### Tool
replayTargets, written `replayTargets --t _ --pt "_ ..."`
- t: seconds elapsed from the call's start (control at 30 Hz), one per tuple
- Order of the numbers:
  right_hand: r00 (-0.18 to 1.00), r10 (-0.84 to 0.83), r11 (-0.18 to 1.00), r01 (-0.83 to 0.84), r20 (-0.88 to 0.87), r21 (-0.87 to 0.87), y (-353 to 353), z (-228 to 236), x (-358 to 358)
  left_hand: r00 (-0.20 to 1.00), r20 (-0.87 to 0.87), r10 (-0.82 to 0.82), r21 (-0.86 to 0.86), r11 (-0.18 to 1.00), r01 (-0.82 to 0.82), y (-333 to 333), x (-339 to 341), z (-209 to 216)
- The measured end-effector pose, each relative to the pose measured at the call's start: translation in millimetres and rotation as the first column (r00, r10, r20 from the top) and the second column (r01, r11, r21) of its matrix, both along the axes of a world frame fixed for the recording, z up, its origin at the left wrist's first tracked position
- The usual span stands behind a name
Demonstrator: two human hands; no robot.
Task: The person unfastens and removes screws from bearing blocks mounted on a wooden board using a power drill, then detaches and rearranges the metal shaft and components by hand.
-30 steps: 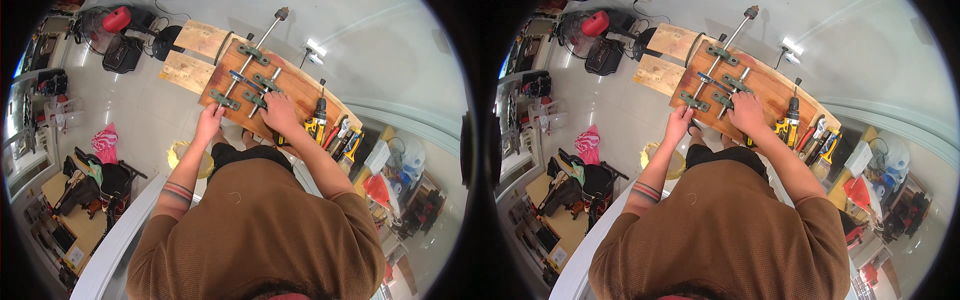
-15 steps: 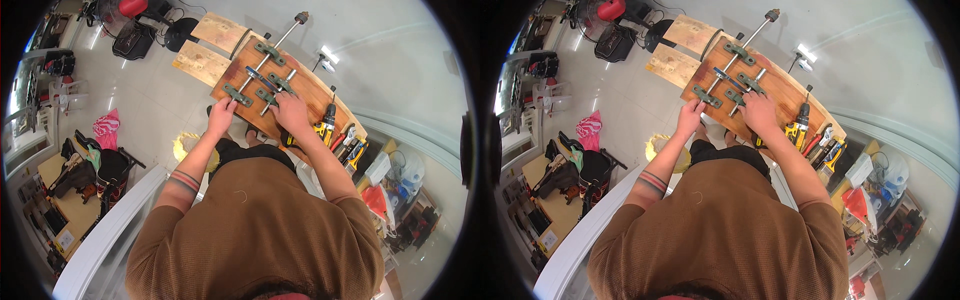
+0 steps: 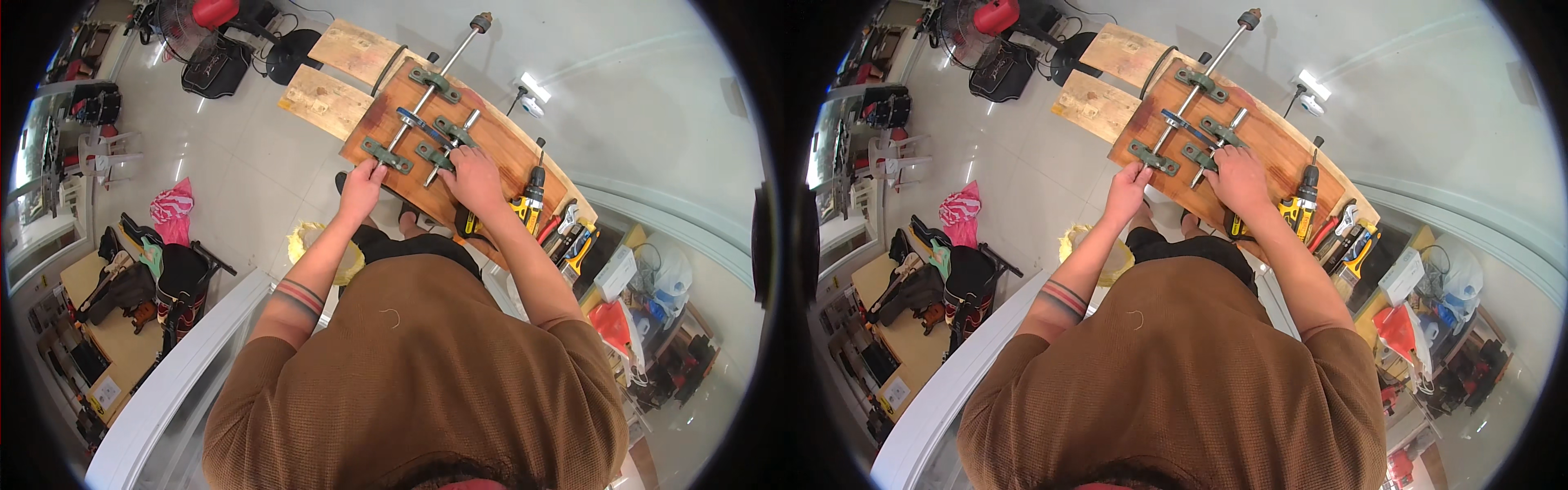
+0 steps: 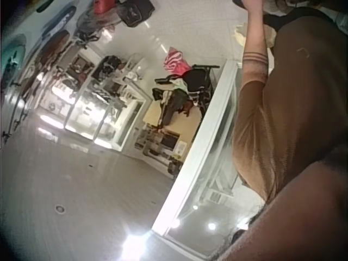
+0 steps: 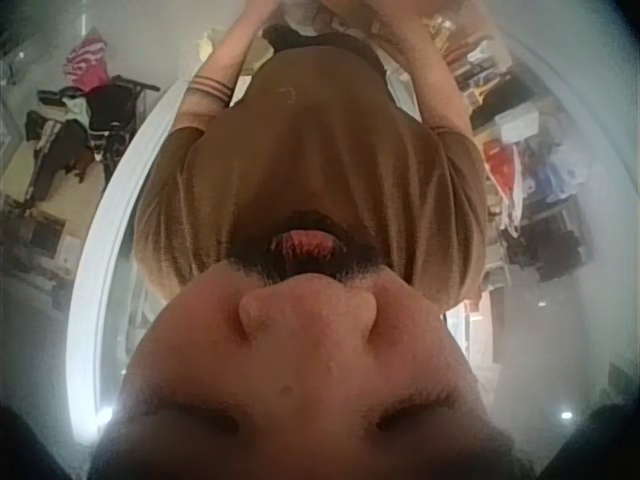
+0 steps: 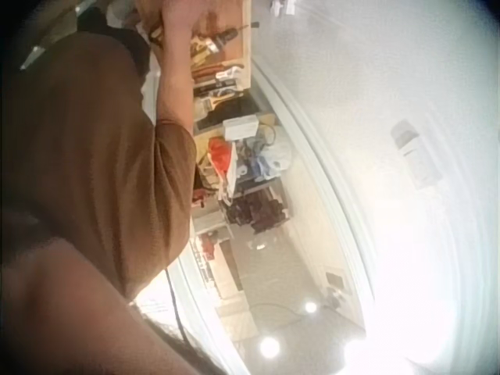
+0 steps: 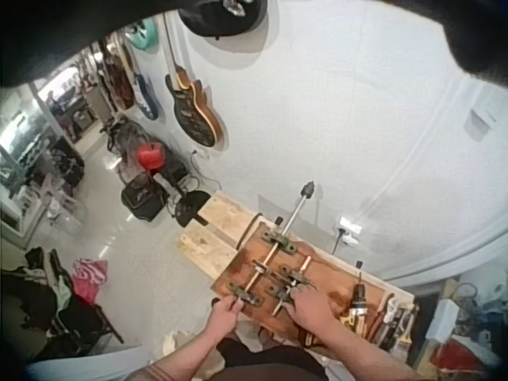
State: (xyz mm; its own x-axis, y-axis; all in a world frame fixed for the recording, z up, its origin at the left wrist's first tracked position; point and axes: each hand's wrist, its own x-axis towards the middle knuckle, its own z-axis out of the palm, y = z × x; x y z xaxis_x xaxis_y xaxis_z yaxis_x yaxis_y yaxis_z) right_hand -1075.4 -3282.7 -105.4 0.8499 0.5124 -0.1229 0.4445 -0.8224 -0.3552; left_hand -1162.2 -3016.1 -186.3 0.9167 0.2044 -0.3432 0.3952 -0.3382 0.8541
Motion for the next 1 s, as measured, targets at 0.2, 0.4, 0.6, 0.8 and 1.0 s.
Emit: replayTargets --t 0.2,0.4,0.6,0.8,1.0 --pt "1.0 -0.026 0.999 0.027 -0.004 0.038 -3 -6 -4 0.989 -0.13 -0.07 -0.084 0.995 0.059 3 2 24" --pt "0.999 0.001 1.0 -0.002 0.051 0.03 -1 -13 -6 0.999 -0.046 -0.017 -0.09 0.996 0.013 3 -4 7" --pt "0.994 -0.019 0.998 0.013 0.108 0.064 -4 -18 -10 0.999 -0.054 -0.004 -0.091 0.996 -0.001 0 -4 10" --pt "0.999 -0.005 1.0 0.006 0.034 -0.031 -7 -4 -3 0.999 0.026 0.027 -0.159 0.987 -0.023 -5 -11 0" --pt "0.999 0.041 0.999 -0.042 0.031 0.015 -11 -11 -4 1.0 -0.02 -0.018 0.038 0.999 0.018 -7 -5 9"
